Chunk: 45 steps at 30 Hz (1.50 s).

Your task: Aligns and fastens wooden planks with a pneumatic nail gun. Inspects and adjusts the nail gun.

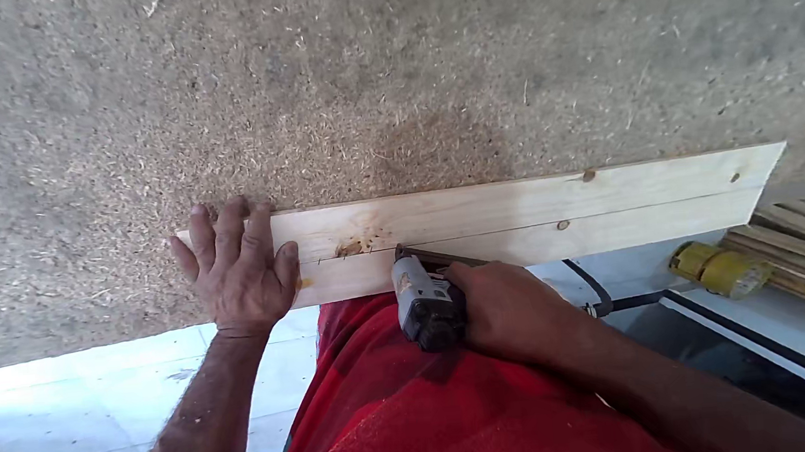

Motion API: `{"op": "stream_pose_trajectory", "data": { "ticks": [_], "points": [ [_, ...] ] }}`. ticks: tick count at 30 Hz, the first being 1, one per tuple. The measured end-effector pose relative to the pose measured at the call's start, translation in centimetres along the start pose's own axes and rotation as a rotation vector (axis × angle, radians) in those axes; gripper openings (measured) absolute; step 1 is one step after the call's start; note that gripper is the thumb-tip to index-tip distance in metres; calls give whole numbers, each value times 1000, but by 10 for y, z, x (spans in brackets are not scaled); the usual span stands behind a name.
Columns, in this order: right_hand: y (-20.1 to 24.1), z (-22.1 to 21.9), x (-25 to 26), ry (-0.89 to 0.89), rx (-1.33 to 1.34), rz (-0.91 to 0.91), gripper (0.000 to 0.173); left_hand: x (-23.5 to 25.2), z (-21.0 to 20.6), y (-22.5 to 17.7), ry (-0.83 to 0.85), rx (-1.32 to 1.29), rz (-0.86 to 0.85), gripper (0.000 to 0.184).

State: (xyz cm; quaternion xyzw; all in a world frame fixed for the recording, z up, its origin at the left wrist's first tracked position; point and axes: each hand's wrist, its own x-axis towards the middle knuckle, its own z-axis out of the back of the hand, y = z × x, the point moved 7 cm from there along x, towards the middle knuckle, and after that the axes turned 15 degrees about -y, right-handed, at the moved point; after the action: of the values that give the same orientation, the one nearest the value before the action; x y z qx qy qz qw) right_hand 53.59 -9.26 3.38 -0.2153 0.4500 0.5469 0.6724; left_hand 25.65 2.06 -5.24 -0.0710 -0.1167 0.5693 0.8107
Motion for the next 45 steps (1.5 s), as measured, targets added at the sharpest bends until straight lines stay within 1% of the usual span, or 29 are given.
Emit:
{"op": "stream_pose_trajectory", "data": {
  "ticks": [4,8,11,13,16,18,19,21,24,26,30,35,38,41,45],
  "points": [
    [-23,-2,-9,24,11,-59,46,2,2,-5,4,2,1,62],
    [-48,-3,-17,15,17,-101,45,0,2,-6,28,27,4,64],
    [-63,-1,-19,13,13,-102,43,-1,0,-14,5,16,31,68],
    [-70,0,-19,33,23,-90,41,-2,-1,-38,-1,-30,46,69],
    [-78,1,-17,26,57,-22,43,-3,-11,-96,5,-102,55,66],
    [-88,0,-17,9,37,6,41,-5,-24,-125,-21,-68,85,59],
    [-94,-2,-19,-1,31,11,38,-8,-29,-130,-41,-20,93,57],
    [-103,-2,-20,-23,26,25,36,-8,-32,-128,-57,26,104,56],
    [-106,-2,-19,-12,48,73,49,-7,-33,-128,-78,44,72,55],
    [-93,-2,-14,20,35,114,50,-6,-32,-129,-116,56,57,53],
    [-56,2,-6,76,65,118,49,-4,-32,-130,-121,42,71,50],
    [-43,2,-2,85,42,93,45,-4,-33,-128,-103,41,76,49],
    [-49,3,-6,63,61,46,43,-5,-33,-128,-46,34,93,49],
    [-71,6,-12,58,94,19,52,-4,-32,-130,-61,34,93,51],
    [-109,4,-21,28,58,11,43,-4,-31,-131,-74,36,92,52]
  ]
}}
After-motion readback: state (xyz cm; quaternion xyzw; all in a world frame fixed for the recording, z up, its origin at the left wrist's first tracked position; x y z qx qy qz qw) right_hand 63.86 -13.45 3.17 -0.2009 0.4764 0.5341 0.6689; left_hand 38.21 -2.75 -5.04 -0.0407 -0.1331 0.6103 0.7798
